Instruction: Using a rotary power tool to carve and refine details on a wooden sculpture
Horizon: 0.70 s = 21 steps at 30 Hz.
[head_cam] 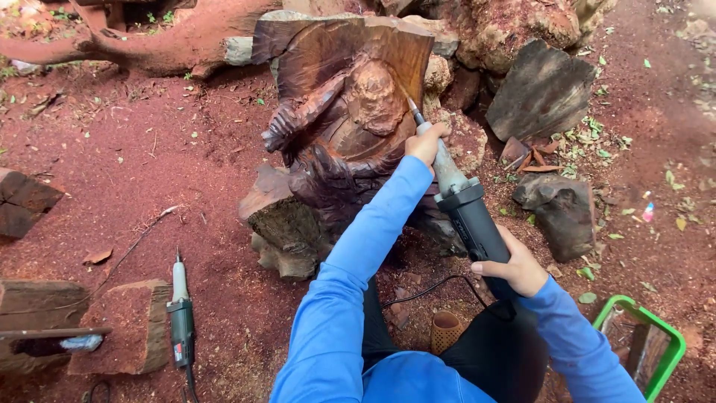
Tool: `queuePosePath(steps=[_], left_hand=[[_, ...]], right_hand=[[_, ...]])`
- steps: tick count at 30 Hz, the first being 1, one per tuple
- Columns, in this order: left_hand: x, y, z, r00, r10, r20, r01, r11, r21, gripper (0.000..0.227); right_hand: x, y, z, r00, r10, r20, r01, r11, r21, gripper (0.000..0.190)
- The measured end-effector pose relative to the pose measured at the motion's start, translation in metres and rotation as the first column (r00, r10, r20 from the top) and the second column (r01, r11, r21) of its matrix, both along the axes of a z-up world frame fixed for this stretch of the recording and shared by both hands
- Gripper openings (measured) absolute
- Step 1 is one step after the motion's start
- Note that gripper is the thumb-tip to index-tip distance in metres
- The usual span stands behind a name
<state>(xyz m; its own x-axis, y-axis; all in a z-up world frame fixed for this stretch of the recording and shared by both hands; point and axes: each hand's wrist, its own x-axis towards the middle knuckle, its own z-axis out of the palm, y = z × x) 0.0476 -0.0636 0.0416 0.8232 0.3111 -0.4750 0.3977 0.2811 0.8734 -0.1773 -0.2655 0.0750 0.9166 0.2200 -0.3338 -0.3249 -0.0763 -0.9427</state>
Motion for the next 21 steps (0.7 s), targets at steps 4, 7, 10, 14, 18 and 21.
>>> queuePosePath(steps=[4, 7, 10, 14, 18, 21], left_hand=[[0.005, 0.002, -0.004, 1.0, 0.022, 0.004, -0.022, 0.999, -0.034, 0.028], [0.006, 0.002, -0.001, 1.0, 0.018, 0.014, -0.017, 0.999, -0.038, 0.027], [0.001, 0.003, 0.007, 0.999, 0.036, 0.025, -0.034, 0.996, -0.081, 0.027], [-0.002, 0.004, 0.004, 1.0, 0.021, -0.009, -0.021, 0.999, -0.038, 0.028], [-0.002, 0.0, -0.002, 0.999, -0.002, -0.044, 0.002, 1.0, 0.01, 0.032], [-0.007, 0.002, -0.003, 0.999, 0.018, -0.034, -0.017, 1.0, 0.004, 0.03]], right_hand=[[0.002, 0.004, 0.005, 0.998, -0.021, -0.056, 0.026, 0.995, 0.091, 0.087], [0.004, 0.005, 0.001, 0.999, -0.028, -0.015, 0.029, 0.997, 0.075, 0.083], [0.003, 0.009, 0.005, 0.999, -0.031, -0.013, 0.032, 0.996, 0.08, 0.081], [-0.004, 0.01, 0.003, 0.999, -0.03, -0.018, 0.031, 0.997, 0.071, 0.08], [-0.01, 0.016, 0.008, 0.998, -0.037, -0.051, 0.042, 0.992, 0.115, 0.078], [-0.011, 0.014, 0.003, 0.998, -0.026, -0.052, 0.033, 0.992, 0.12, 0.078]])
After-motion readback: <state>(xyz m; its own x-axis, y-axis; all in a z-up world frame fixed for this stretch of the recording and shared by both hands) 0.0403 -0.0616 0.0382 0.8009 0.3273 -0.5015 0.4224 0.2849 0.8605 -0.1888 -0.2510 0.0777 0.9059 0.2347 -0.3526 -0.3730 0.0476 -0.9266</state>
